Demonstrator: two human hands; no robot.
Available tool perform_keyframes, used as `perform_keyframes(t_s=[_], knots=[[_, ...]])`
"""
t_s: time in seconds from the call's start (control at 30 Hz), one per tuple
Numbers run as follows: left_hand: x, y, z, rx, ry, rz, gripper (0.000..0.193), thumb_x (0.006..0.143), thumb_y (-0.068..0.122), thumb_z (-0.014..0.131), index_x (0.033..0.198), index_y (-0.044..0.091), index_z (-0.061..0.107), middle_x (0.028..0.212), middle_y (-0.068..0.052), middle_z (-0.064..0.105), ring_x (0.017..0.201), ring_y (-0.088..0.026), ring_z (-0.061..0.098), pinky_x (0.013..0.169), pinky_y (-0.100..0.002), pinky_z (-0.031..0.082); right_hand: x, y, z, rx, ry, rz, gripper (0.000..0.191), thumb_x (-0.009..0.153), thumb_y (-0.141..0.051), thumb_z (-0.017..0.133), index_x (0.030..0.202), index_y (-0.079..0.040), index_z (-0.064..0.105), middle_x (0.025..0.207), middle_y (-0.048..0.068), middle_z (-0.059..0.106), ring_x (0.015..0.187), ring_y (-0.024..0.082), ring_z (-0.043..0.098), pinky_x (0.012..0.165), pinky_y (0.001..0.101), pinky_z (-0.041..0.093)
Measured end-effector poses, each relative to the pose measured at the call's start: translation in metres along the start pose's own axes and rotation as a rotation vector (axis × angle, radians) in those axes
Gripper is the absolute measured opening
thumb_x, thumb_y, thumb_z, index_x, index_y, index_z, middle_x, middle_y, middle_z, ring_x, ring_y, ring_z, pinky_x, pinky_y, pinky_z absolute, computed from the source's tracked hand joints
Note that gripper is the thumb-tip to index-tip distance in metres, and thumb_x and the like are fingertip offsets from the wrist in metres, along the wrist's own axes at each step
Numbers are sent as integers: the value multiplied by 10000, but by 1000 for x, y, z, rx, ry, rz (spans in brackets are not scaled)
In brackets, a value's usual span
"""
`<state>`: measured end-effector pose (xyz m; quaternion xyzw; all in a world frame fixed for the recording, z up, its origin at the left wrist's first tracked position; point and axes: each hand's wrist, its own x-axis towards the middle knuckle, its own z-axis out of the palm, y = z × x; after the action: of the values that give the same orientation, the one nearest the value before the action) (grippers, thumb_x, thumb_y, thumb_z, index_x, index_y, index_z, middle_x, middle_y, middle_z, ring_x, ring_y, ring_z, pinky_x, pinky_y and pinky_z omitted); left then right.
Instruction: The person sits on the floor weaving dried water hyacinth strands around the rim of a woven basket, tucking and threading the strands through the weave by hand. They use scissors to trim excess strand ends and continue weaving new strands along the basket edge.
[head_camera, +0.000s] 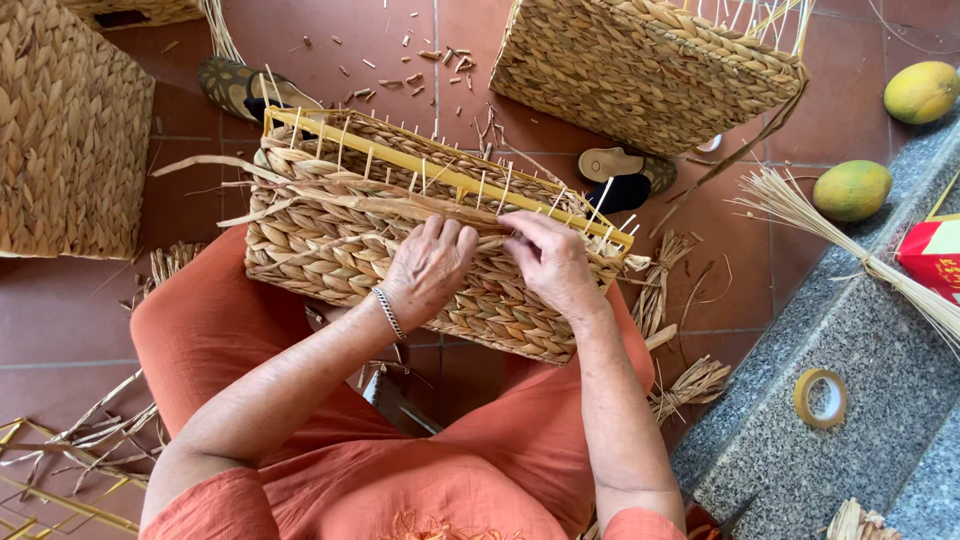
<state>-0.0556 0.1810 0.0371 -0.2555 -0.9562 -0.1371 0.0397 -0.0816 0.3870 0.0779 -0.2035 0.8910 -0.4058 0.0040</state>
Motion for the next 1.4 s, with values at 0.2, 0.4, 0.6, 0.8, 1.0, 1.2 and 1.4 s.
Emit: perform_keyframes(t_s=[0.2, 0.4, 0.6, 0.8, 1.0, 1.2, 1.4], knots=[[13, -3, -53, -9, 220, 56, 352, 843, 79, 674, 1177, 32, 574, 1040, -130, 606, 1055, -313, 562, 871, -497, 467, 2, 2, 11, -131, 165, -182, 193, 900, -51, 769, 1086, -59, 719, 997, 112, 748, 892, 247, 737, 767, 364, 607], [0, 20, -51, 39, 432, 402, 374, 778, 129, 673, 1120, -13, 620, 1177, -159, 630, 1189, -314, 561, 1034, -495, 504, 2, 19, 18, -53, 154, 26, 127, 963, -39, 706, 1090, -28, 701, 906, 119, 749, 768, 229, 736, 651, 350, 596], [62, 1, 24, -19, -81, -46, 111, 859, 106, 659, 949, 46, 682, 958, -167, 701, 914, -297, 689, 772, -429, 542, -1, 18, 14, 9, 123, -9, 156, 979, -8, 671, 1132, -33, 687, 937, 101, 760, 822, 188, 754, 686, 318, 619], [61, -9, 41, -490, 51, -283, 147, 864, 198, 707, 888, 59, 663, 624, -132, 664, 548, -287, 662, 543, -428, 525, 3, 15, 13, 54, 159, -41, 154, 982, 24, 667, 1126, -28, 683, 992, 103, 754, 868, 198, 760, 739, 307, 643], [17, 1, 43, -449, 296, 117, 110, 849, 43, 692, 894, 63, 594, 736, -75, 612, 640, -234, 632, 558, -390, 529, 9, 9, 23, -93, 239, -28, 175, 883, 1, 758, 1051, -37, 732, 952, 105, 761, 822, 214, 748, 700, 327, 600], [14, -12, 12, -127, 353, 256, 346, 792, 72, 723, 1136, 98, 690, 1037, -52, 588, 1016, -225, 561, 834, -394, 462, 12, 9, 20, -225, 150, -98, 116, 866, -55, 778, 982, -59, 765, 929, 96, 773, 828, 252, 734, 736, 376, 589], [16, -43, -26, 137, 273, 145, 300, 747, 164, 680, 1023, 63, 623, 1283, -129, 504, 1236, -287, 460, 1016, -459, 358, 11, 11, 26, -244, 167, -86, 67, 894, -93, 778, 947, -56, 760, 852, 93, 754, 758, 249, 723, 674, 376, 571]])
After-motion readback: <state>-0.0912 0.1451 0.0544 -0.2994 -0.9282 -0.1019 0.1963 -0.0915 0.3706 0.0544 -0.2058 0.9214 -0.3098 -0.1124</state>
